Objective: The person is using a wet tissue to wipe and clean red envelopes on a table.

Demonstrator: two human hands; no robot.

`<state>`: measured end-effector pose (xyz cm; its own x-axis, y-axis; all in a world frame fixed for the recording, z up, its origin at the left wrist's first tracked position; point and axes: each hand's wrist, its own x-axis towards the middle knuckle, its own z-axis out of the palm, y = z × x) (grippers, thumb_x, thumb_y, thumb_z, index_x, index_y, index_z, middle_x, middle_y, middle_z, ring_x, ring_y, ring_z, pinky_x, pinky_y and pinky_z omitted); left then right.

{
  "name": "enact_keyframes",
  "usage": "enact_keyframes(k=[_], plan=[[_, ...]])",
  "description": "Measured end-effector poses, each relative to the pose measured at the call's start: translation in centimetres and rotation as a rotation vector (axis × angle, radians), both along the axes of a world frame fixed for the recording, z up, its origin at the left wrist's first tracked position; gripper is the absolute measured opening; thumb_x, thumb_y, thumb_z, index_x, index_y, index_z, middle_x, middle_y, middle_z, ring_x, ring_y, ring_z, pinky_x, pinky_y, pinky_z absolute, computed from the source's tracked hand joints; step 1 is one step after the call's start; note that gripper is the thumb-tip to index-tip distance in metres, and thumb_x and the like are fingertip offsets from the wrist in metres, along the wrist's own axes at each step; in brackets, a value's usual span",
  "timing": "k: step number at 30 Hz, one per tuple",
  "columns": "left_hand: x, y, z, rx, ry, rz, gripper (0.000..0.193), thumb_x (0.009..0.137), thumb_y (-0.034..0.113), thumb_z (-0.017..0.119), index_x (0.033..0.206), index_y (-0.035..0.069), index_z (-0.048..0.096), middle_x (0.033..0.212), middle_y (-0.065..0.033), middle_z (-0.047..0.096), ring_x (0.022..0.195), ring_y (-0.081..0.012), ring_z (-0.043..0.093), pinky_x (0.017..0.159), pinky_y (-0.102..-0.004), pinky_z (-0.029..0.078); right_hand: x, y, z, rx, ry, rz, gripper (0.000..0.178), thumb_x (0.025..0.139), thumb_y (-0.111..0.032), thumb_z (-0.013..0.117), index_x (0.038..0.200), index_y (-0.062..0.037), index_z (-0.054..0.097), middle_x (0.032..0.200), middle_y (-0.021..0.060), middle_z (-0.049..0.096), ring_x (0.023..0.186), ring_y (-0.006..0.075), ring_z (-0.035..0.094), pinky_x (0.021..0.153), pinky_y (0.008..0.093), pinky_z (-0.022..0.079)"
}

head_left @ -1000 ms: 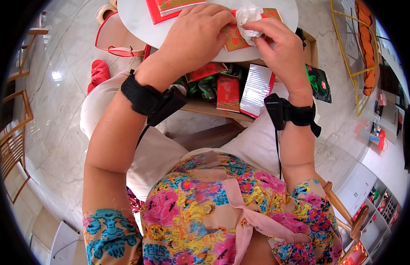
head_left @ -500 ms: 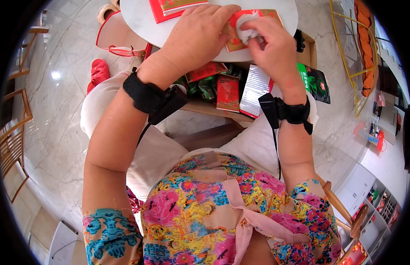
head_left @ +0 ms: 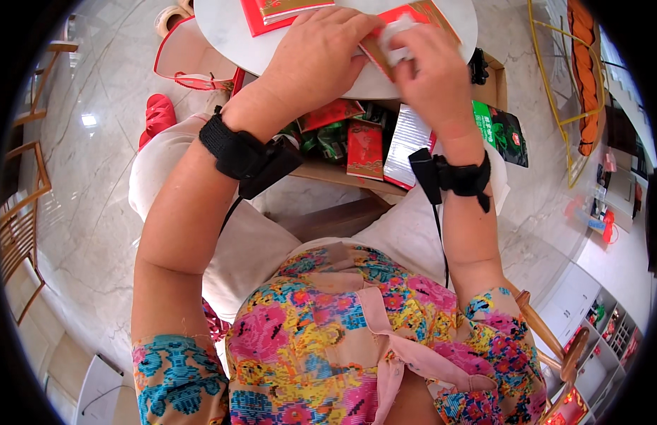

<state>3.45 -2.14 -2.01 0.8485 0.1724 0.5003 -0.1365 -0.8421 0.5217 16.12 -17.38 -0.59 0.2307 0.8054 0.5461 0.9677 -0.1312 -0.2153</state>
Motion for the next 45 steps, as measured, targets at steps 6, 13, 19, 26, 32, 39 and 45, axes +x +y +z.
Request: enact_keyframes(k=[6, 13, 19, 26, 32, 39, 45], plan=[[0.3, -0.2, -0.1, 0.058, -0.011, -0.016, 0.028, 0.082, 0.011, 0.068, 0.108, 0.002, 0.064, 0.115, -0.0162, 0.065, 0.114, -0.0331, 0.059, 0.101, -0.0432, 0.044, 4.0, -2.2, -0.4, -0.113, 0.059, -0.366, 0.023, 0.077, 0.001, 0.062, 0.096, -0.0108, 0.067, 0.098, 0.0104, 0.066, 0.091, 0.0333, 0.066, 0.077, 0.0410, 0.055], [0.5, -1.3, -0.2, 0.063, -0.095, 0.084, 0.020, 0.087, 0.016, 0.067, 0.101, 0.003, 0.061, 0.112, -0.0151, 0.064, 0.110, -0.0347, 0.059, 0.098, -0.0458, 0.044, -1.4, -0.7, -0.1, -0.058, 0.072, -0.014, 0.021, 0.073, -0.001, 0.063, 0.092, -0.0081, 0.062, 0.091, 0.0119, 0.062, 0.090, 0.0336, 0.064, 0.079, 0.0436, 0.054], [0.8, -1.1, 0.1, 0.075, -0.052, 0.096, 0.022, 0.086, 0.019, 0.069, 0.099, 0.004, 0.060, 0.105, -0.0138, 0.063, 0.105, -0.0344, 0.058, 0.094, -0.0454, 0.044, 2.7, -2.6, 0.9, 0.022, 0.199, -0.259, 0.020, 0.079, -0.001, 0.063, 0.095, -0.0096, 0.069, 0.092, 0.0095, 0.067, 0.080, 0.0273, 0.067, 0.073, 0.0349, 0.054], [1.6, -1.6, -0.3, 0.106, -0.025, 0.207, 0.024, 0.081, 0.017, 0.072, 0.099, 0.007, 0.060, 0.099, -0.0137, 0.062, 0.100, -0.0342, 0.059, 0.087, -0.0441, 0.044, -0.8, -0.2, -0.3, 0.012, 0.055, -0.048, 0.023, 0.074, 0.003, 0.059, 0.094, -0.0075, 0.065, 0.093, 0.0125, 0.063, 0.084, 0.0368, 0.063, 0.074, 0.0420, 0.054], [1.7, -0.8, 0.8, -0.231, 0.140, 0.225, 0.027, 0.078, 0.007, 0.072, 0.102, 0.005, 0.061, 0.085, -0.0142, 0.067, 0.082, -0.0343, 0.067, 0.071, -0.0435, 0.051, -1.8, -0.7, 0.6, -0.080, 0.203, 0.063, 0.018, 0.069, 0.002, 0.062, 0.086, -0.0061, 0.063, 0.091, 0.0114, 0.064, 0.085, 0.0331, 0.063, 0.073, 0.0415, 0.054], [0.6, 0.2, 1.7, 0.016, -0.259, 0.160, 0.037, 0.072, 0.006, 0.077, 0.105, 0.006, 0.062, 0.083, -0.0096, 0.064, 0.082, -0.0323, 0.065, 0.075, -0.0404, 0.052, 3.9, -4.0, 0.8, 0.540, 0.400, -0.017, 0.019, 0.082, 0.009, 0.056, 0.095, -0.0002, 0.067, 0.096, 0.0040, 0.068, 0.090, 0.0129, 0.063, 0.082, 0.0248, 0.051], [0.1, -0.7, 0.9, 0.404, -0.331, -0.072, 0.022, 0.074, 0.012, 0.078, 0.093, 0.013, 0.068, 0.089, -0.0009, 0.061, 0.087, -0.0230, 0.062, 0.077, -0.0359, 0.049, 5.4, -5.0, 1.5, 0.654, 0.347, -0.138, 0.021, 0.081, 0.008, 0.057, 0.095, -0.0012, 0.068, 0.094, 0.0031, 0.068, 0.086, 0.0120, 0.063, 0.077, 0.0249, 0.051]])
